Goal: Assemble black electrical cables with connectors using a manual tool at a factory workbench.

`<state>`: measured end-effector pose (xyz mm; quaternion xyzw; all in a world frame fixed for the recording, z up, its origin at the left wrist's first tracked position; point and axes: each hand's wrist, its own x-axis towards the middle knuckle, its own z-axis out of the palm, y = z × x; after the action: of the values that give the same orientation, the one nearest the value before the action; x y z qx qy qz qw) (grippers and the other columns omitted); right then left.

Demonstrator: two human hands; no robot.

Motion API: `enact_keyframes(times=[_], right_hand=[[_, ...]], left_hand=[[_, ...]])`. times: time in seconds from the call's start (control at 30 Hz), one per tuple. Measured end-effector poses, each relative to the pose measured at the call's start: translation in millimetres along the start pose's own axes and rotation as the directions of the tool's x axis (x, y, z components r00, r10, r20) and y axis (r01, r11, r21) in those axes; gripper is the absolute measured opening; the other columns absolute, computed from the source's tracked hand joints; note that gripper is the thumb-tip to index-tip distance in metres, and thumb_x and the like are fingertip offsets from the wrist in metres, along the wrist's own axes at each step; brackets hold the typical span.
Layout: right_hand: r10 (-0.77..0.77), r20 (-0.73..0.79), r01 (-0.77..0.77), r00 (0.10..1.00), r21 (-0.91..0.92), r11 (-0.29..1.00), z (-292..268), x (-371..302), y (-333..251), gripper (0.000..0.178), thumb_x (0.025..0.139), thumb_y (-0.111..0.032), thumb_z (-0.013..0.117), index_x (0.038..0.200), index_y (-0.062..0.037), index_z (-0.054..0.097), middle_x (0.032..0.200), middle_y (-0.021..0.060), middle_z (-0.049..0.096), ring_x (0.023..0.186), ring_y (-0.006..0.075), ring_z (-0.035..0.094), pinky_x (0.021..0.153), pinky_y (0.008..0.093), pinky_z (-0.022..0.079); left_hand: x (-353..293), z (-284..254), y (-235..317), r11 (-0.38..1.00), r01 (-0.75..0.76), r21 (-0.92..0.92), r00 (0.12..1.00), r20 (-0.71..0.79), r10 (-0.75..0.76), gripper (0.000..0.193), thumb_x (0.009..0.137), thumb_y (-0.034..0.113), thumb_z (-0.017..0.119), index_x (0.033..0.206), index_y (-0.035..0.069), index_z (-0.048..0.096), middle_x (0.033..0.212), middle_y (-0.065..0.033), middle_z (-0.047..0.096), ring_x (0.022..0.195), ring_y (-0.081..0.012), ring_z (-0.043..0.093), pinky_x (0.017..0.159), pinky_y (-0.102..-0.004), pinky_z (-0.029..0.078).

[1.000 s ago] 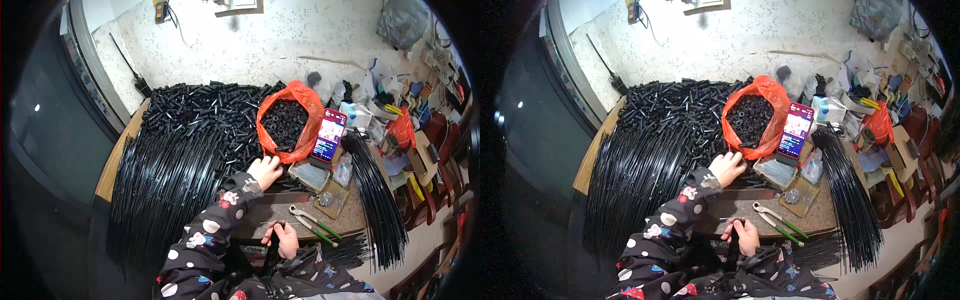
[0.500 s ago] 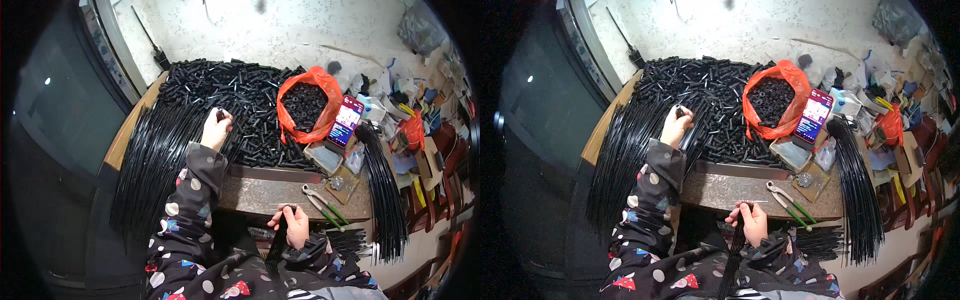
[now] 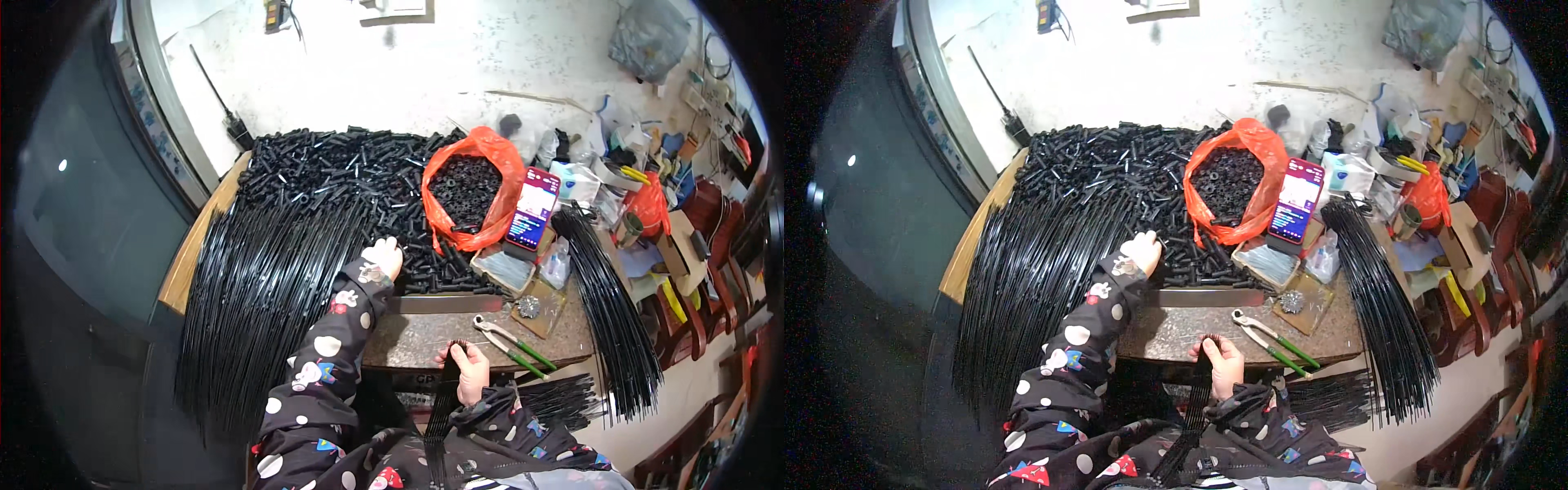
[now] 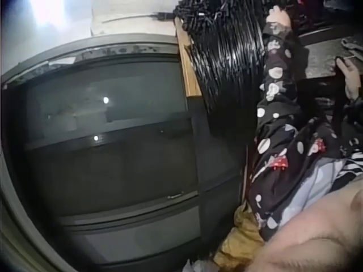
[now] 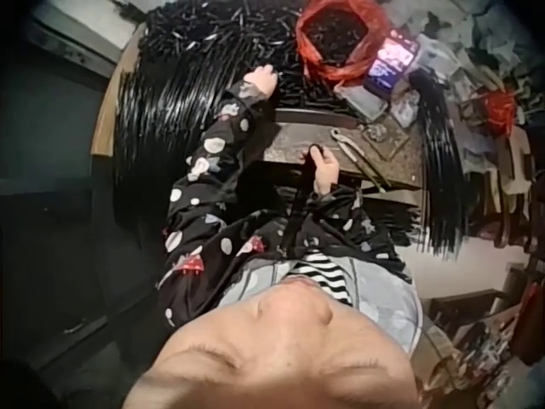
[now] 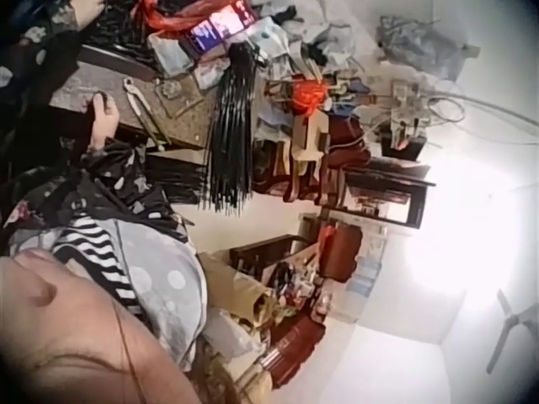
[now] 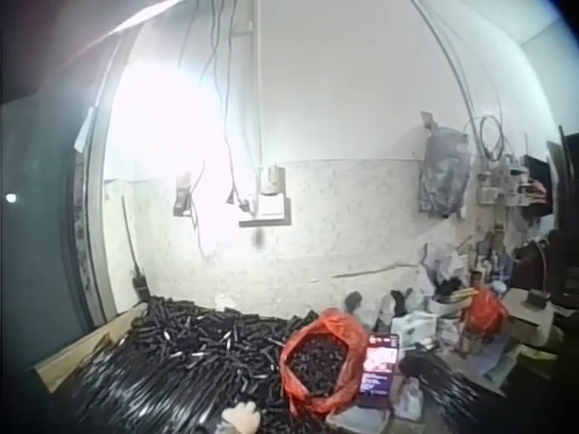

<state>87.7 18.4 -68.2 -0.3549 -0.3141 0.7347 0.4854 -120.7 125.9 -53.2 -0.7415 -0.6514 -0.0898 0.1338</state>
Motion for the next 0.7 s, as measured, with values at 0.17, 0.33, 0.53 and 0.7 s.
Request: enact_keyframes(times=[0.17, 0.33, 0.53, 0.7], right_hand=[[0.028, 0.125, -0.013, 0.992, -0.113, 0.994, -11, 4, -2, 0.011, 0.073, -0.009, 0.048, 0.078, 0.0007, 0.048, 0.070, 0.0076, 0.053, 0.061, 0.0143, 0.052, 0.057, 0.0235, 0.042], [0.037, 0.151, -0.006, 0.988, -0.199, 0.980, -20, -1, -3, 0.010, 0.073, -0.007, 0.047, 0.079, 0.0011, 0.046, 0.071, 0.0082, 0.053, 0.061, 0.0130, 0.052, 0.057, 0.0233, 0.042], [-0.027, 0.218, 0.063, 0.976, -0.163, 0.985, -13, -12, 4, 0.010, 0.074, -0.005, 0.046, 0.082, 0.0012, 0.047, 0.071, 0.0073, 0.053, 0.061, 0.0117, 0.051, 0.057, 0.0218, 0.043], [-0.033, 0.259, 0.100, 0.965, -0.249, 0.963, -1, -35, 9, 0.010, 0.073, -0.005, 0.047, 0.081, 0.0009, 0.046, 0.070, 0.0076, 0.053, 0.060, 0.0123, 0.051, 0.056, 0.0221, 0.042]], left_hand=[[0, -8, 7, 0.966, 0.216, -0.139, 0.967, 0.170, -0.192, 0.015, 0.060, 0.011, 0.050, 0.072, 0.003, 0.047, 0.074, -0.0099, 0.046, 0.071, -0.0261, 0.048, 0.057, -0.0341, 0.041], [-33, -25, 20, 0.844, 0.291, -0.449, 0.917, -0.122, -0.381, 0.014, 0.062, 0.012, 0.052, 0.070, 0.002, 0.045, 0.064, -0.0128, 0.050, 0.062, -0.0259, 0.051, 0.053, -0.0347, 0.039], [-128, -1, 67, 0.707, 0.194, -0.680, 0.965, 0.003, -0.261, 0.015, 0.063, 0.012, 0.055, 0.074, 0.003, 0.051, 0.067, -0.0092, 0.050, 0.063, -0.0200, 0.048, 0.058, -0.0263, 0.038], [-132, -40, 86, -0.380, -0.098, -0.920, 0.836, 0.131, -0.533, 0.009, 0.076, 0.008, 0.041, 0.077, 0.003, 0.048, 0.069, -0.0020, 0.045, 0.063, -0.0094, 0.041, 0.060, -0.0220, 0.034]])
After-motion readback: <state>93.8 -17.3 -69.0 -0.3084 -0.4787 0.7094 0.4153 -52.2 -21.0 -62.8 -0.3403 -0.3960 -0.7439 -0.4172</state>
